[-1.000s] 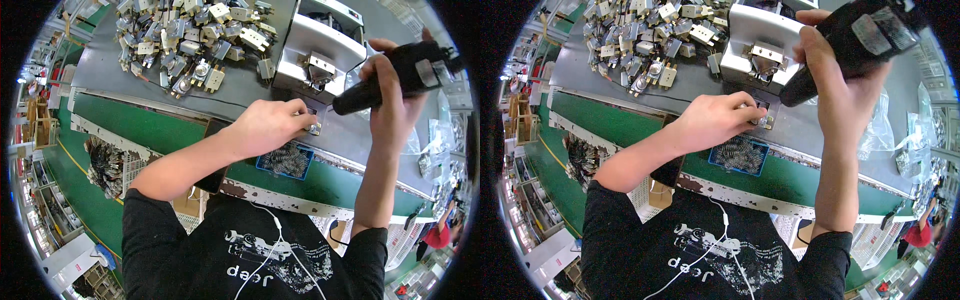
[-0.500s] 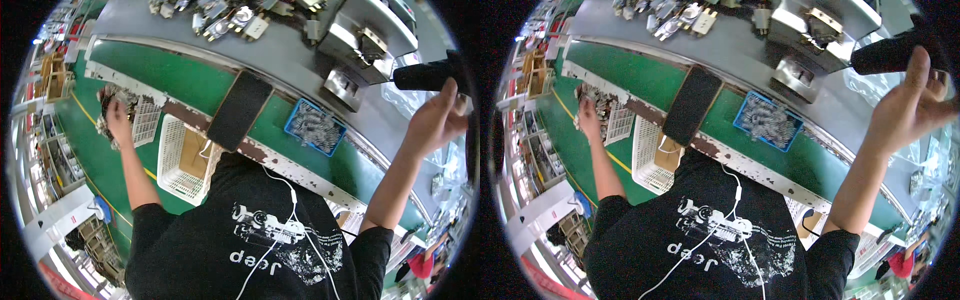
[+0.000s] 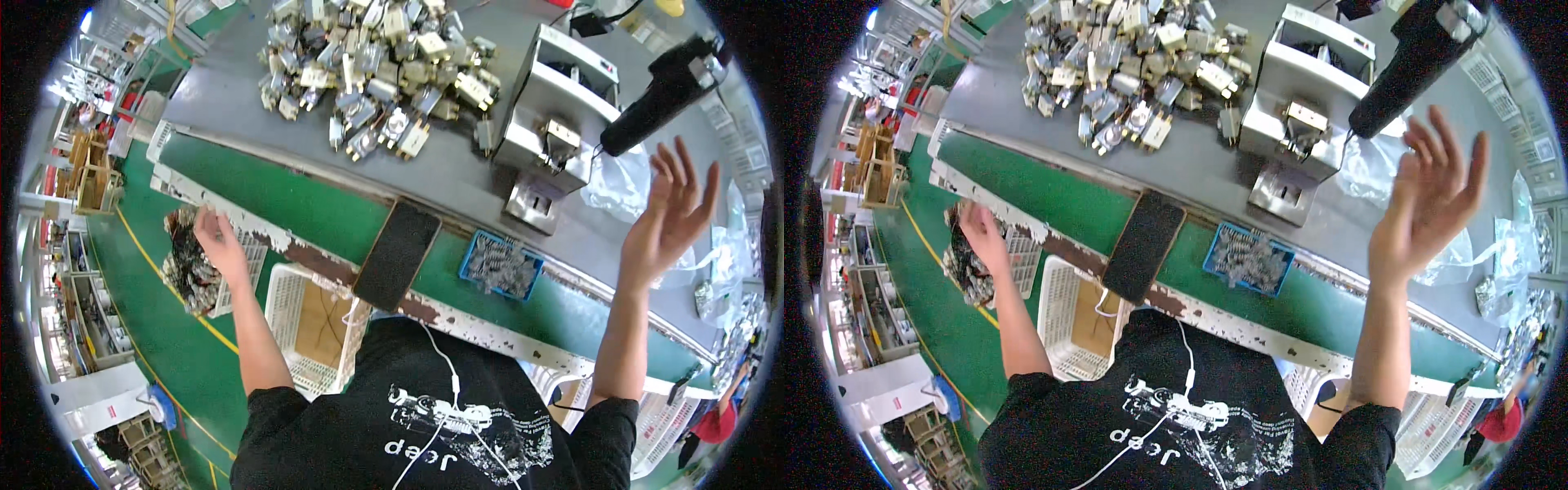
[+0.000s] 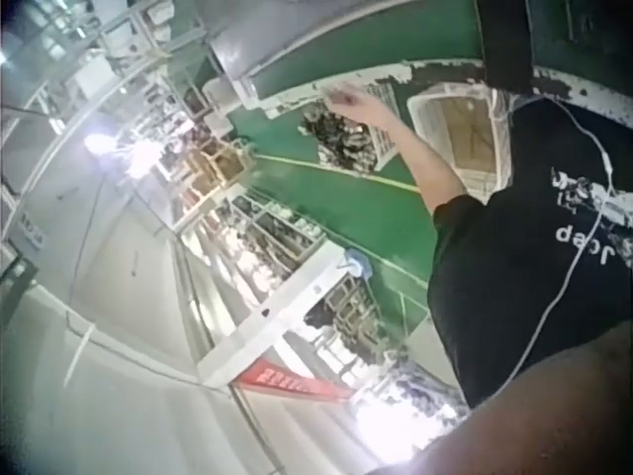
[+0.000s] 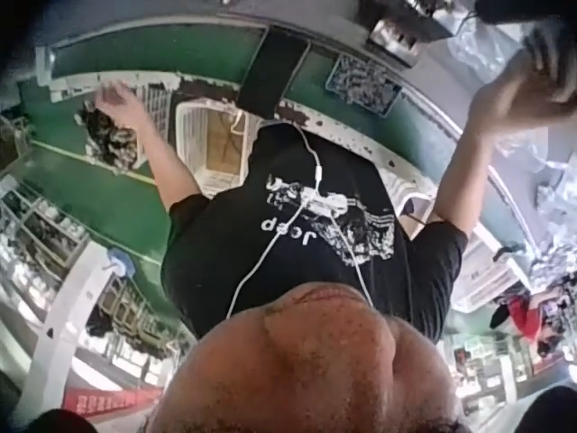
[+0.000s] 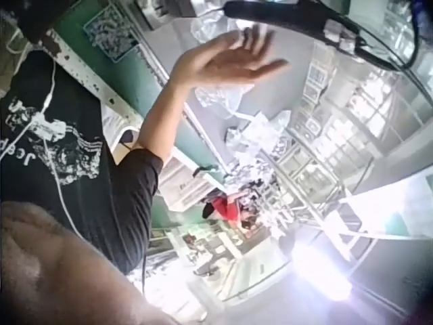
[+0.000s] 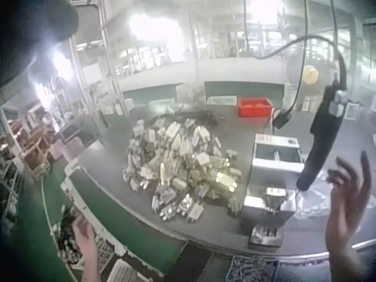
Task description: Assembling small electronic components using a jig and an electric screwdriver.
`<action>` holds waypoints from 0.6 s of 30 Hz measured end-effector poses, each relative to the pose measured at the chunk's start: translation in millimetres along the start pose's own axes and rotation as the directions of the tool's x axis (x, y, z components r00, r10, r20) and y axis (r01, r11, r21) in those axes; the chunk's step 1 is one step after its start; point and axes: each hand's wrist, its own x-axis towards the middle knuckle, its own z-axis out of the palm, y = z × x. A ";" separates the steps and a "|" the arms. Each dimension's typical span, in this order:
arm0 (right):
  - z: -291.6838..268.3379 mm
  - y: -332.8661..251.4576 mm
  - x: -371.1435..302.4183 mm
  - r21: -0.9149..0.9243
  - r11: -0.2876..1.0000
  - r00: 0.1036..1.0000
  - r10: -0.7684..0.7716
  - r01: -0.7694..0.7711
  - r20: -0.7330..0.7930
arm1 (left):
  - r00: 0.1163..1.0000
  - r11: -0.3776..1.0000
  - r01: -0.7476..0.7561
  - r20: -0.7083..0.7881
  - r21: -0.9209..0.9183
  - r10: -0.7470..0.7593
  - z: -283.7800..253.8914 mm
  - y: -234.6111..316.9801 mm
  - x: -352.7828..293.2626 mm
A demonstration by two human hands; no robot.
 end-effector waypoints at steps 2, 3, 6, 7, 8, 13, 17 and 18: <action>5.2 -0.5 -3.6 0.013 0.999 0.999 -0.048 0.048 0.025 | 0.953 0.974 -0.218 0.200 -0.057 0.225 48.2 103.8 25.6; 9.4 -0.3 -6.2 0.009 0.996 0.995 -0.091 0.091 0.040 | 0.877 0.938 -0.344 0.342 -0.048 0.339 77.1 150.8 28.4; 17.8 5.2 -10.9 0.002 0.993 0.984 -0.113 0.114 0.134 | 0.553 0.697 -0.706 0.517 -0.125 0.653 163.8 230.2 31.0; 18.3 6.3 -11.8 0.012 0.993 0.978 -0.119 0.118 0.171 | 0.554 0.677 -0.729 0.495 -0.099 0.669 190.5 240.2 36.2; 22.1 7.1 -14.4 0.034 0.992 0.970 -0.123 0.119 0.211 | 0.559 0.658 -0.750 0.476 -0.059 0.679 211.7 243.0 44.0; 27.8 -0.8 -22.0 0.010 0.998 0.931 -0.055 0.055 0.360 | 0.640 0.818 -0.567 0.678 0.099 0.361 254.2 258.8 83.8; 24.8 -9.7 -22.3 0.005 0.999 0.878 0.039 -0.047 0.477 | 0.671 0.855 -0.514 0.658 0.078 0.343 221.4 282.2 67.7; 21.8 -11.5 -22.0 0.030 0.994 0.819 0.072 -0.109 0.569 | 0.686 0.906 -0.419 0.674 0.056 0.275 201.0 293.7 53.3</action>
